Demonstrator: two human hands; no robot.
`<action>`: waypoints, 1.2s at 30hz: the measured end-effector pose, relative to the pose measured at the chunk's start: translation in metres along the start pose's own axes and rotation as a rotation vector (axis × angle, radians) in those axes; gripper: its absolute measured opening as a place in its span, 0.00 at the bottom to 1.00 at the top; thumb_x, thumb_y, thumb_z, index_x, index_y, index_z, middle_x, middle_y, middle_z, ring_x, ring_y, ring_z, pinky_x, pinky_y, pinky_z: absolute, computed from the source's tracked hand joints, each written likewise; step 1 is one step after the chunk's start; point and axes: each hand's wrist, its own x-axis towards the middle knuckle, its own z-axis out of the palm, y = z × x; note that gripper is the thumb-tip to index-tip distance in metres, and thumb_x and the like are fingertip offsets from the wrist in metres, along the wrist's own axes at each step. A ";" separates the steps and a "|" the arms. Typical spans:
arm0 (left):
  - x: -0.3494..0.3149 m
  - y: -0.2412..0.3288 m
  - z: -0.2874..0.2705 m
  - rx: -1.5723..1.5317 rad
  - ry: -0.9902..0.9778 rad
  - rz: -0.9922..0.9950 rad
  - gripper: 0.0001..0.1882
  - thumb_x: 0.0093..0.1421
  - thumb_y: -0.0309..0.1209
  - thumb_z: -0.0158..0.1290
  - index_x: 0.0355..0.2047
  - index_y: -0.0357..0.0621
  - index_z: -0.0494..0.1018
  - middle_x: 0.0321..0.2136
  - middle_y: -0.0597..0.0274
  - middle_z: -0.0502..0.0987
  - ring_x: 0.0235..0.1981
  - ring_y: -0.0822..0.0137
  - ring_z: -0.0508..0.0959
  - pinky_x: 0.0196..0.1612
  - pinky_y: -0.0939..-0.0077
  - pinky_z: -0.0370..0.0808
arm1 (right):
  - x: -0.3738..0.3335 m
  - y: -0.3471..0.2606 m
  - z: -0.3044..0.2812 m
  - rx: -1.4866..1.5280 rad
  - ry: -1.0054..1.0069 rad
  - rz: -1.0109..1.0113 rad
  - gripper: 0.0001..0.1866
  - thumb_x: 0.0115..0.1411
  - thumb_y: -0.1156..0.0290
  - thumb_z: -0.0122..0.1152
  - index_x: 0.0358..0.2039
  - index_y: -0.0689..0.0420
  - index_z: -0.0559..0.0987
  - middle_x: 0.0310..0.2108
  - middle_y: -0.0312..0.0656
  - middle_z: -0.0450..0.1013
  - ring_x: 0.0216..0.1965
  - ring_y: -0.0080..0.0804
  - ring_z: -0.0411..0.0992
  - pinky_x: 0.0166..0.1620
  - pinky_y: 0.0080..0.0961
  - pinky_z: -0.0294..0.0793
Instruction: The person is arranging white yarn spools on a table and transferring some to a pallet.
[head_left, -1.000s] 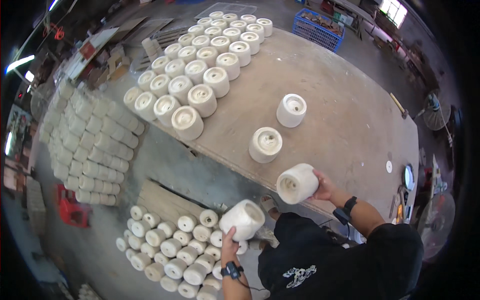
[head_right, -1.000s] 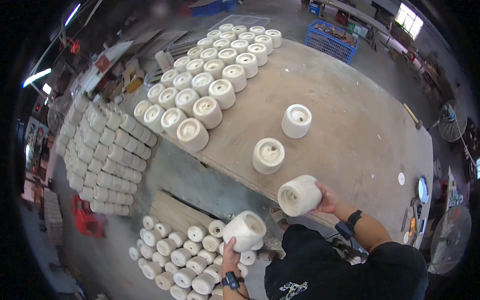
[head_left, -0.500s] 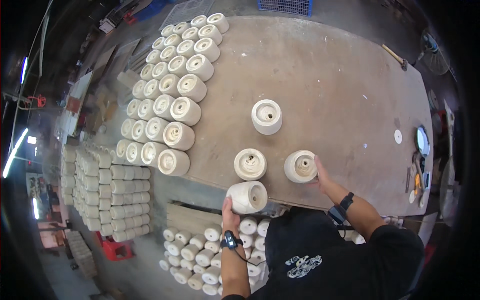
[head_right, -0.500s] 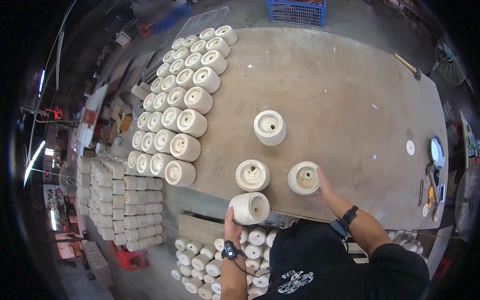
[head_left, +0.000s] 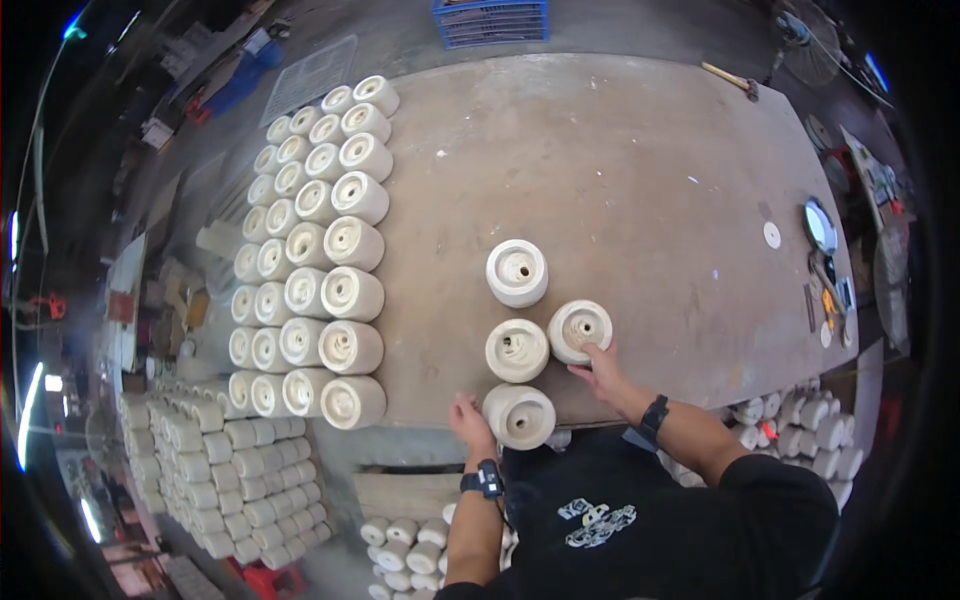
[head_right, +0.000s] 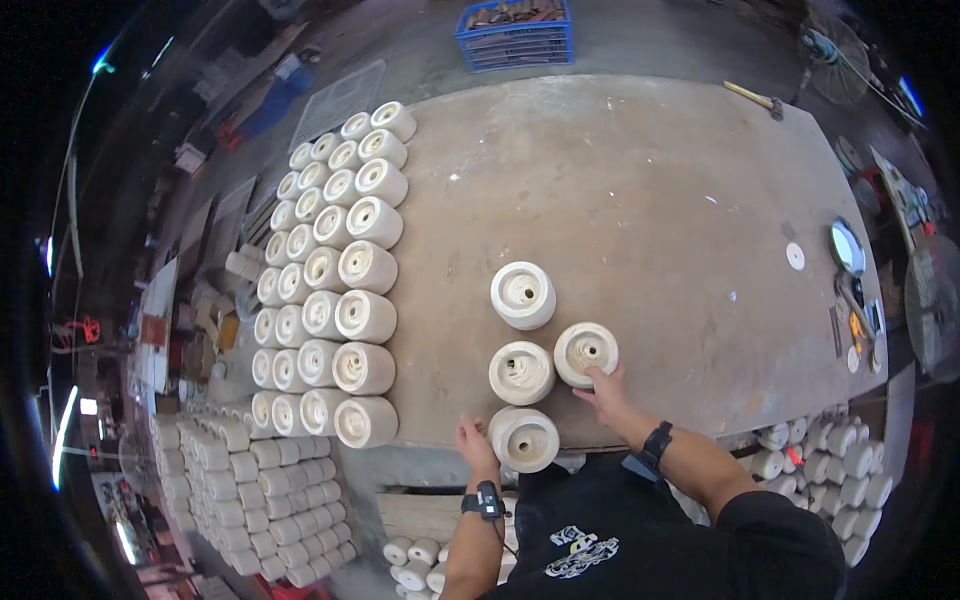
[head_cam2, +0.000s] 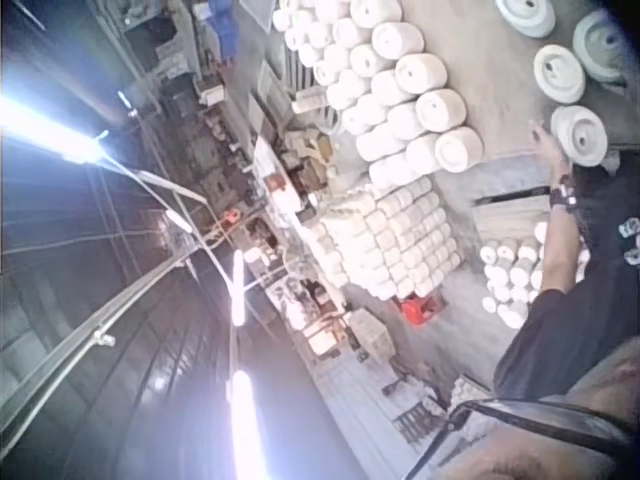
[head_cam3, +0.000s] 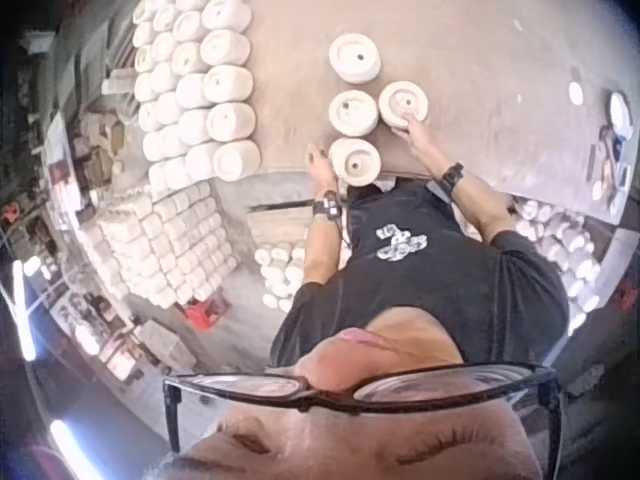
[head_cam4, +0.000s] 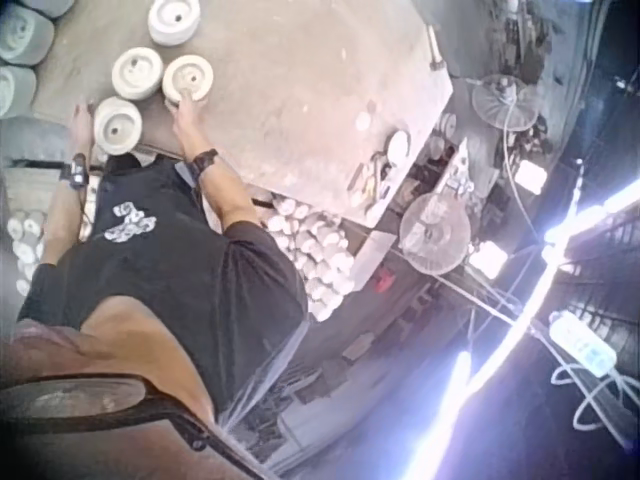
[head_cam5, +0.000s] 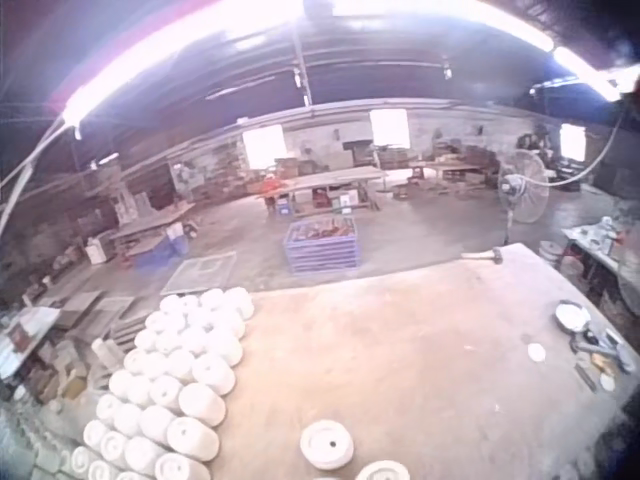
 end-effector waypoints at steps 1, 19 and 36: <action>0.002 0.008 0.005 0.015 -0.160 0.065 0.16 0.68 0.39 0.50 0.42 0.36 0.71 0.38 0.56 0.76 0.40 0.64 0.76 0.46 0.67 0.74 | 0.002 0.002 0.003 0.009 0.024 -0.011 0.36 0.59 0.70 0.59 0.64 0.45 0.52 0.61 0.44 0.58 0.57 0.45 0.67 0.50 0.53 0.77; -0.008 0.131 0.010 1.345 -1.204 0.699 0.45 0.56 0.30 0.57 0.71 0.68 0.49 0.64 0.26 0.53 0.49 0.32 0.75 0.45 0.49 0.78 | -0.030 -0.063 0.134 -1.726 -0.204 -0.754 0.55 0.47 0.64 0.73 0.71 0.52 0.49 0.55 0.59 0.67 0.59 0.55 0.64 0.62 0.47 0.61; 0.129 0.204 -0.030 1.052 -0.780 0.882 0.23 0.65 0.29 0.46 0.62 0.52 0.65 0.55 0.46 0.73 0.54 0.46 0.75 0.53 0.57 0.74 | 0.033 -0.075 0.154 -1.468 -0.206 -0.528 0.29 0.55 0.66 0.67 0.55 0.57 0.68 0.38 0.58 0.77 0.43 0.57 0.76 0.46 0.48 0.74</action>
